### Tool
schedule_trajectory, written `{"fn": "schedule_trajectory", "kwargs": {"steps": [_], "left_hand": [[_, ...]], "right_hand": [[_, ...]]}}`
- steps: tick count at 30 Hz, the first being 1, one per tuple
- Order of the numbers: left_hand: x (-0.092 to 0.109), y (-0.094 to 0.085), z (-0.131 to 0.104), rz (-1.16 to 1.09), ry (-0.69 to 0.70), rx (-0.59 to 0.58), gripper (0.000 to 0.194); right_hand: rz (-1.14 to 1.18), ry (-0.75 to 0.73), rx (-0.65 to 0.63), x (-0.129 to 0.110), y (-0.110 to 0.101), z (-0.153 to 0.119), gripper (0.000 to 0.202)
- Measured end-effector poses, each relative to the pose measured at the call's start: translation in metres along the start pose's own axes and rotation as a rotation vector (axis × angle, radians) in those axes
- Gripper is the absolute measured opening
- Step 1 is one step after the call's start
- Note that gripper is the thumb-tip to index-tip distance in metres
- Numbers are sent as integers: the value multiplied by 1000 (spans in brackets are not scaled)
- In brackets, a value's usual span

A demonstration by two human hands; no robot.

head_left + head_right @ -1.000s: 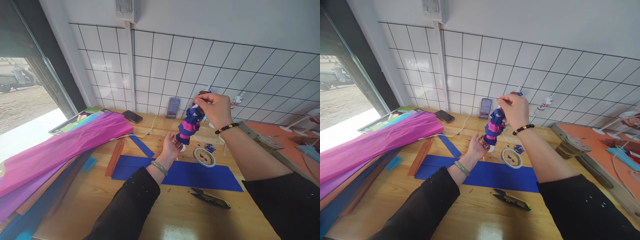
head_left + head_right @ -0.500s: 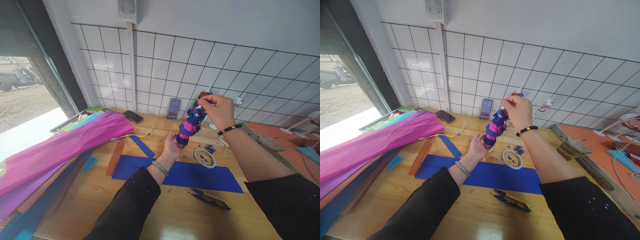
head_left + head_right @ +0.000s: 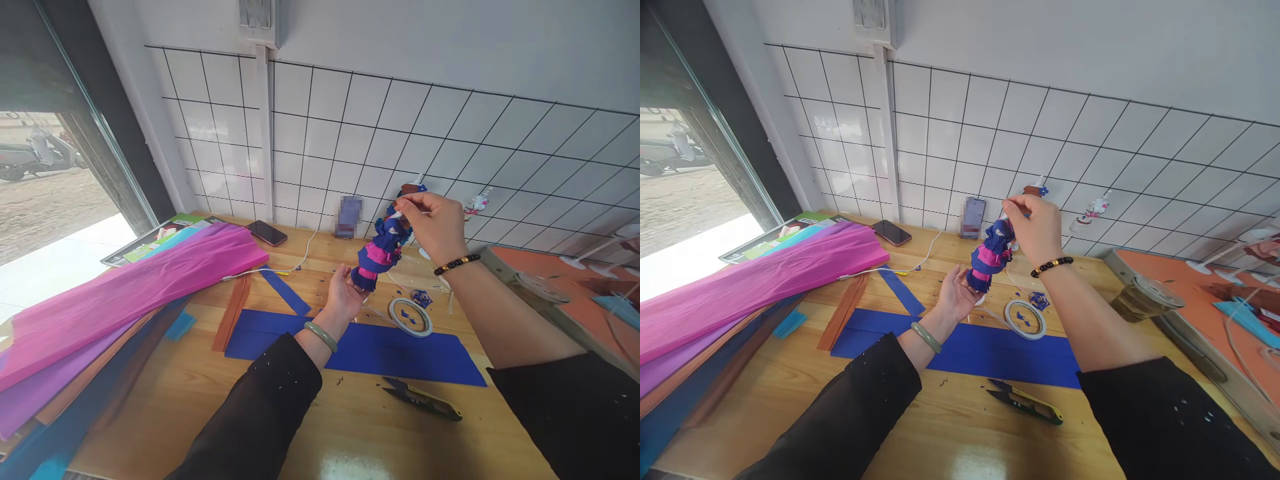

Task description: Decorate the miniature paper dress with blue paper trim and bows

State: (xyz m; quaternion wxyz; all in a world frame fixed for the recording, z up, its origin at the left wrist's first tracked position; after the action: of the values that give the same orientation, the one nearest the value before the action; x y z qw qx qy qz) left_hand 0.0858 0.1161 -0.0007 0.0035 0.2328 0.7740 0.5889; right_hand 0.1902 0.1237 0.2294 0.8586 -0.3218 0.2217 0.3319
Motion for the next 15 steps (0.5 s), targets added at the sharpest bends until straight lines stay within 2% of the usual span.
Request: {"fn": "schedule_trajectory", "kwargs": {"steps": [15], "left_hand": [[1, -3, 0, 27, -1, 52, 14]], "right_hand": [[-127, -24, -2, -7, -2, 0, 22]]}}
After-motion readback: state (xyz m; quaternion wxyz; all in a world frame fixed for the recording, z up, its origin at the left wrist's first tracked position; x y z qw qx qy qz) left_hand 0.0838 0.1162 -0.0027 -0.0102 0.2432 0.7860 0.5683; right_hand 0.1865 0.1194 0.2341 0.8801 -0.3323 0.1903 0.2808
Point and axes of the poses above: each hand's wrist, its own z-axis towards the middle knuckle, its own y-axis out of the palm, x = y × z, the point moved 8 cm from there along z, towards the middle knuckle, and after that the axes turned 3 degrees about y, right-handed, at the moved point
